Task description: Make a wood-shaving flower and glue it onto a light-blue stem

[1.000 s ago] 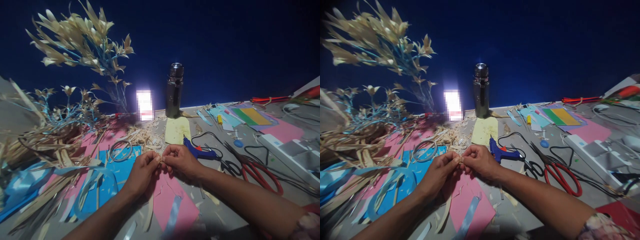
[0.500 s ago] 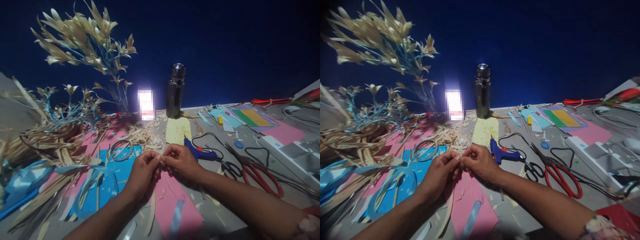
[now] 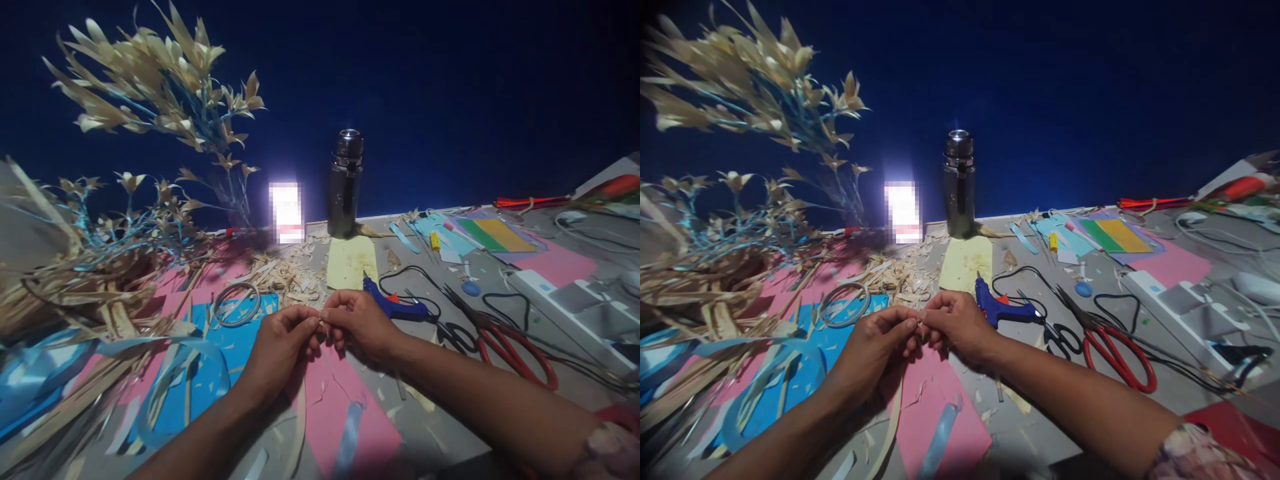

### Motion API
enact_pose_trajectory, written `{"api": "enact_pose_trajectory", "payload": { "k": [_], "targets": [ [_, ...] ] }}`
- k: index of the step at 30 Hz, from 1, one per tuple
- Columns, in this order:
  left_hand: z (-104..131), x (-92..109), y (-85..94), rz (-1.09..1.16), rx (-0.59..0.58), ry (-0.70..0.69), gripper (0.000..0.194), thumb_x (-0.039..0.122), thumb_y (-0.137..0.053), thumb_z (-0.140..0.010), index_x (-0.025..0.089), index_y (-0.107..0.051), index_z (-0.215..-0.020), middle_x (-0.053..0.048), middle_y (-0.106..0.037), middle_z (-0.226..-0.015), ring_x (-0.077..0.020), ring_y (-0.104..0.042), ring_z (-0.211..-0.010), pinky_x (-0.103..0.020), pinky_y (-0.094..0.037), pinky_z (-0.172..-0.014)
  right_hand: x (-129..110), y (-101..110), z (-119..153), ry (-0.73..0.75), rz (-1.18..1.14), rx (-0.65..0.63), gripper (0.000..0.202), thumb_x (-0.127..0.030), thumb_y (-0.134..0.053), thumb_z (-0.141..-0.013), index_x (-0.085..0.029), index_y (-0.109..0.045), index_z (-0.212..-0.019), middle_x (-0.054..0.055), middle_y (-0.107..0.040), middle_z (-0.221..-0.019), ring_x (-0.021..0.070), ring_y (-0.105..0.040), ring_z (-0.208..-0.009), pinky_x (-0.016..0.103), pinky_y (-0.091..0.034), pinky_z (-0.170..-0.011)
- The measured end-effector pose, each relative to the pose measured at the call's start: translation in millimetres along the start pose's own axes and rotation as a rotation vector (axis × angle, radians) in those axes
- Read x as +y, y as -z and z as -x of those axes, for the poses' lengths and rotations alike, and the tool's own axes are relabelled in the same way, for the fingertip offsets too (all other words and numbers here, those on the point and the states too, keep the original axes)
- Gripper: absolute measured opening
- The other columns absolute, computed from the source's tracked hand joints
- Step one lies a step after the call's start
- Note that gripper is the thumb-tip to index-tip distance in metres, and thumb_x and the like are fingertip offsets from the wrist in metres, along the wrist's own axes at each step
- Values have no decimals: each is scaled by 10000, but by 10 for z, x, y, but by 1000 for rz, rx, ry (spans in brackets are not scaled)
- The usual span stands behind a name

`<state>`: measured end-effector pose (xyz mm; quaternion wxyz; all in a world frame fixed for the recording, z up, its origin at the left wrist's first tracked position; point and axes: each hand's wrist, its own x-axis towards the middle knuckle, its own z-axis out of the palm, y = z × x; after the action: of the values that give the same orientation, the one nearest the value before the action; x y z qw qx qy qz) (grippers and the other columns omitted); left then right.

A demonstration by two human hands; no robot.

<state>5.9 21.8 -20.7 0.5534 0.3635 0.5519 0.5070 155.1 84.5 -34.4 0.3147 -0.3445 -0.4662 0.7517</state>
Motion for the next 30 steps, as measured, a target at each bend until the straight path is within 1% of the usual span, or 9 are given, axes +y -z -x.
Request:
{"api": "enact_pose_trajectory", "payload": {
  "k": [3,6,10,13,15,19,21,26,30],
  "targets": [
    [-7,-10,-4,-42,5,-24,181,300,-731,-764,132,-692,-709,-18,-639,-555,-102,-537,-467,-226,-431,-493,10,15,-26,-53,-71,-39,244,-348,-765,-692,-158,-611,-691,-11,-664,-572,80,-518,-362,175,-425,-320],
    [3,-3,-28,-24,27,-28,166,284,-738,-743,136,-679,-697,-12,-636,-553,-96,-530,-461,-218,-418,-482,18,15,-43,-84,-86,-48,226,-333,-751,-683,-161,-602,-681,-15,-652,-559,81,-517,-360,173,-421,-316],
    [11,6,-42,26,40,-14,166,285,-760,-718,140,-678,-709,-8,-633,-561,-96,-525,-467,-220,-422,-487,28,-1,-38,-70,-43,-24,211,-328,-719,-701,-172,-582,-667,-24,-628,-541,90,-507,-366,190,-423,-324],
    [7,13,-36,30,26,-10,184,288,-787,-694,136,-690,-727,-24,-666,-609,-94,-529,-482,-220,-425,-493,27,-5,-17,-32,62,-1,184,-331,-677,-742,-184,-572,-704,-28,-633,-567,95,-499,-380,211,-427,-352],
    [2,17,-31,30,29,-7,201,306,-791,-692,137,-684,-715,-18,-656,-587,-96,-525,-475,-223,-421,-491,12,-3,7,65,211,40,150,-312,-666,-768,-188,-582,-755,-38,-617,-591,100,-507,-427,214,-418,-400],
    [-13,-1,-12,35,66,4,217,328,-783,-704,154,-654,-688,14,-595,-507,-105,-511,-455,-233,-409,-492,-39,4,60,431,661,173,17,-167,-623,-798,-184,-622,-793,-34,-577,-660,113,-509,-573,230,-391,-534],
    [-22,-25,5,34,72,9,219,333,-781,-711,158,-651,-690,20,-580,-493,-106,-502,-451,-236,-395,-489,-51,12,75,560,815,174,86,-108,-599,-805,-179,-647,-801,-15,-600,-724,118,-519,-616,244,-394,-583],
    [-37,-83,43,22,65,3,220,335,-778,-726,156,-659,-682,17,-573,-497,-106,-491,-454,-247,-399,-496,-14,40,81,731,957,125,66,-142,-647,-857,-181,-699,-846,11,-644,-749,149,-585,-677,267,-418,-636],
    [-38,-91,50,35,62,19,210,318,-781,-726,158,-657,-674,25,-555,-479,-99,-478,-442,-243,-411,-491,10,50,92,886,1082,120,126,-143,-603,-903,-173,-708,-839,48,-702,-767,184,-635,-740,292,-436,-674]
  ]
}}
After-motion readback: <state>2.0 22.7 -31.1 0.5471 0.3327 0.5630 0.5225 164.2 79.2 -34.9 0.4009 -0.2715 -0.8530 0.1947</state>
